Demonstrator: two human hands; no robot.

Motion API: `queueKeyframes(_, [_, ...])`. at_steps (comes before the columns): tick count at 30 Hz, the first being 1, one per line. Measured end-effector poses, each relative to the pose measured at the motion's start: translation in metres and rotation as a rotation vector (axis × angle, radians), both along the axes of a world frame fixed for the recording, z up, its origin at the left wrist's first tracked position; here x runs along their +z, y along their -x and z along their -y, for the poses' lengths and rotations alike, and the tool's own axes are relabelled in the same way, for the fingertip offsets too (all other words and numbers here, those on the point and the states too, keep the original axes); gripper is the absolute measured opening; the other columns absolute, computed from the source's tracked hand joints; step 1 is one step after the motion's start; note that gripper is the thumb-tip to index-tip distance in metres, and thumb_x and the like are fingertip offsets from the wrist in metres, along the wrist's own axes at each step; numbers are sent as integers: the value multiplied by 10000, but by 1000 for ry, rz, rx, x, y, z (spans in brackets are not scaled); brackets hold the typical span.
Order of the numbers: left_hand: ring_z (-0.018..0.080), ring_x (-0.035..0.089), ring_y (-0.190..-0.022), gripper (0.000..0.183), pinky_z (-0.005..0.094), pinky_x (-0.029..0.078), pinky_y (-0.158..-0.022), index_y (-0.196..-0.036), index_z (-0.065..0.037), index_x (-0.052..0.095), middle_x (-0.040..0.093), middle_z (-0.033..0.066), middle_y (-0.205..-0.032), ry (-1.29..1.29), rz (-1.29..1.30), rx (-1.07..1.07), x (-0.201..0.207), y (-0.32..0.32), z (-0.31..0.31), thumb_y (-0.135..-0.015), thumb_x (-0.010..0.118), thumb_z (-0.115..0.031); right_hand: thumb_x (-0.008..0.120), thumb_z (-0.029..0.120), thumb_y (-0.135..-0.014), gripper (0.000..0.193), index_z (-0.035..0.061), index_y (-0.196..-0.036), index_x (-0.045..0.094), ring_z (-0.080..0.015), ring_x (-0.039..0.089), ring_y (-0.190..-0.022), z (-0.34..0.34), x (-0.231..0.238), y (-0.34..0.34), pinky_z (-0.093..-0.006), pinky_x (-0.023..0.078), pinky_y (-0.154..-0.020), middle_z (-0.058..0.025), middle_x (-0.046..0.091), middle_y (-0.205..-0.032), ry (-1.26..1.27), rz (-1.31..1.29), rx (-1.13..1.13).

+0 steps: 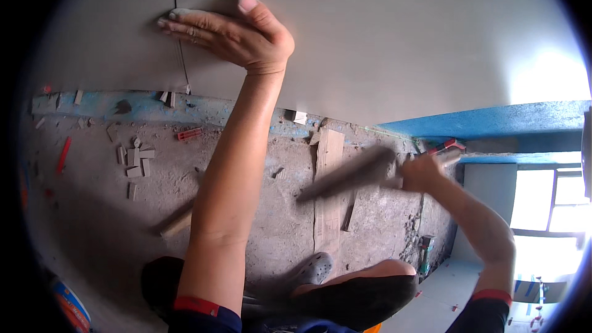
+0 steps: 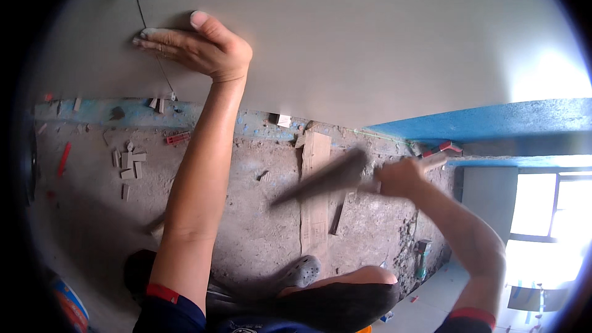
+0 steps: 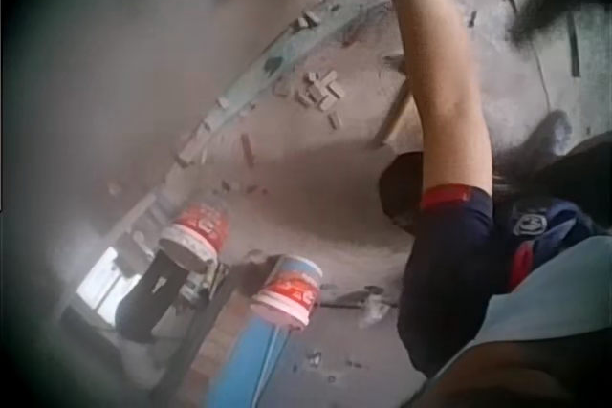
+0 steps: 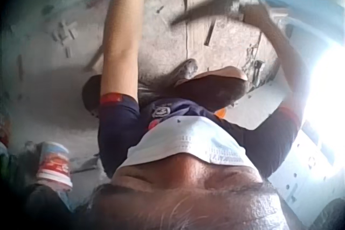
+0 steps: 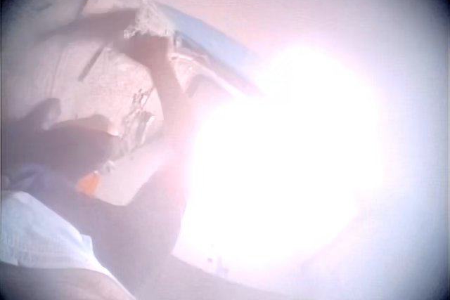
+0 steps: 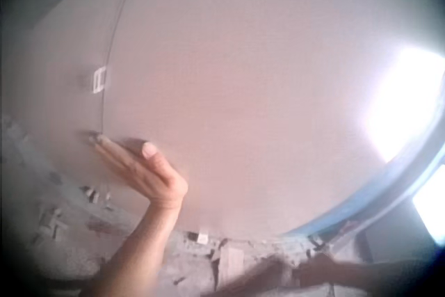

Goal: The person spreads adhesive on a wall using a notched trowel, then lifts and places a large ceramic tile onto the prepared surface. They use a rubber mallet to tap the tile into position and a large flat trowel to smooth the surface and ensure even adhesion.

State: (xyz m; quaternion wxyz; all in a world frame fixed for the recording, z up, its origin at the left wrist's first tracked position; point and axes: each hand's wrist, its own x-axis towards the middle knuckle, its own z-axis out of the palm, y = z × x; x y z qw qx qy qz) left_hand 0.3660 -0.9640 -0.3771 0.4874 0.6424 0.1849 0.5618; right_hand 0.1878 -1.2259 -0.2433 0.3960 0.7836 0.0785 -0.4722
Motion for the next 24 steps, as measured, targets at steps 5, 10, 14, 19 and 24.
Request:
queueKeyframes(5, [524,-126,-1441,954,588,-82,-1158,-1444,199,-88,-123,428,-1512,-33,-12,37,-6,-2,0,-974,275,-547,464,674,-915,670,52,-1079,654,-339,705,-772,26,-32,-28,-467,550,-758,-160,714,-818,-163,496,6])
queueKeyframes(10, [498,-124,-1453,918,576,-45,-1177,-1477,131,-117,-150,364,-1545,25,-37,15,14,13,-12,-980,271,-536,453,616,-940,621,44,-1103,630,-366,683,-927,-11,1,44,-528,482,-866,-219,698,-980,-270,430,-5])
queueKeyframes(14, [510,-101,-1453,904,574,-26,-1178,-1463,166,-94,-125,388,-1536,45,-84,79,32,7,-34,-986,276,-507,466,512,-971,472,61,-1026,596,-374,700,-731,-42,20,106,-510,542,-672,-168,705,-820,-224,-65,-138])
queueKeyframes(19, [523,-68,-1452,905,569,-39,-1177,-1455,192,-51,-77,413,-1529,54,-31,133,37,-3,-45,-981,289,-499,476,574,-942,491,108,-1002,617,-325,716,-726,-48,-2,132,-480,567,-608,-120,714,-870,-364,-391,100])
queueKeyframes(24, [550,-75,-1440,938,586,-17,-1169,-1452,200,-47,-83,438,-1513,55,-96,50,36,1,-45,-954,326,-502,418,585,-967,524,132,-1125,629,-315,723,-745,-75,-40,-3,-507,547,-742,-110,717,-807,-52,115,83])
